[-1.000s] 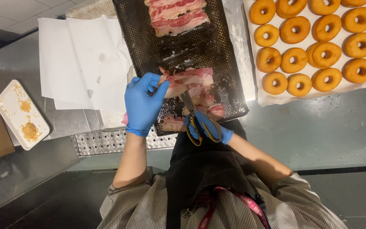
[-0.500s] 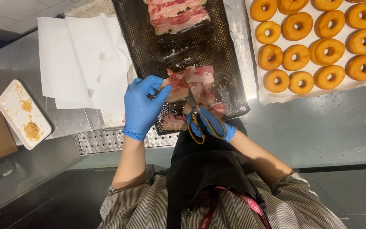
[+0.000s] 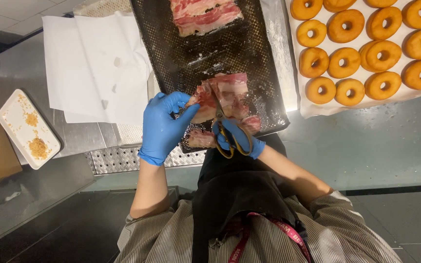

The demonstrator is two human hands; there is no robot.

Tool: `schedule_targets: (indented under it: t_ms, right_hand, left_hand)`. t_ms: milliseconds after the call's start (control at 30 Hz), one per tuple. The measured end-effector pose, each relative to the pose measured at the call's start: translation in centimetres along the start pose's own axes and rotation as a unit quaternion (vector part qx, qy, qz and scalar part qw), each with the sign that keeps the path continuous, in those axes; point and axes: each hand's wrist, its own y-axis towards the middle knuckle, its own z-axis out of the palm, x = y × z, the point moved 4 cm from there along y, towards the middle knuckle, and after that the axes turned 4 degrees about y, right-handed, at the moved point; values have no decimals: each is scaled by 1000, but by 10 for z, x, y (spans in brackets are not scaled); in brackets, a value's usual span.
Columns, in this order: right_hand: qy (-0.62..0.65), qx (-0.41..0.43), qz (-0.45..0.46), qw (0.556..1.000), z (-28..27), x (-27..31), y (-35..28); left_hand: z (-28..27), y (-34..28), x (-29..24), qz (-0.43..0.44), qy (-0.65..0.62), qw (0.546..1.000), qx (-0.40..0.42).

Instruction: Cutting strips of meat with scissors and wrapping them around plain donuts on a tray.

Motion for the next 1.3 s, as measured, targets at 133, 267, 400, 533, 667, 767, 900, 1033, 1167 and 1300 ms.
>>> schedule_targets:
  t_ms: [133, 267, 400, 533, 667, 767, 900, 1033, 1167, 1300]
  right_hand:
    - [-55, -69, -19, 996, 1, 14, -9]
    - [-143, -142, -68, 977, -3, 40, -24]
    - [-102, -233, -95, 962, -38, 46, -40]
    - [-94, -269, -106, 953, -44, 56, -54]
    - [-99, -314, -126, 936, -58, 54, -67]
    - [-86, -322, -137, 933, -63, 47, -74]
    - [-115, -364, -122, 916, -46, 53, -81]
    - [-115, -361, -142, 914, -41, 52, -87]
    - [-111, -390, -157, 901, -37, 49, -96]
    - [-82, -397, -169, 898, -47, 46, -102]
  left_hand:
    - [7, 3, 11, -32, -30, 999, -20]
    - [26, 10, 26, -44, -59, 997, -28]
    - [71, 13, 57, -69, -187, 980, 14]
    - [123, 17, 109, -70, -237, 967, 55]
    - [141, 38, 153, -107, -6, 993, 42]
    - [140, 83, 183, -133, 79, 988, -15]
    - [161, 166, 239, -211, 131, 965, -83]
    - [194, 214, 272, -267, 50, 956, -111]
    - [203, 212, 256, -325, 52, 939, -98]
    - [210, 210, 248, -283, 127, 944, -111]
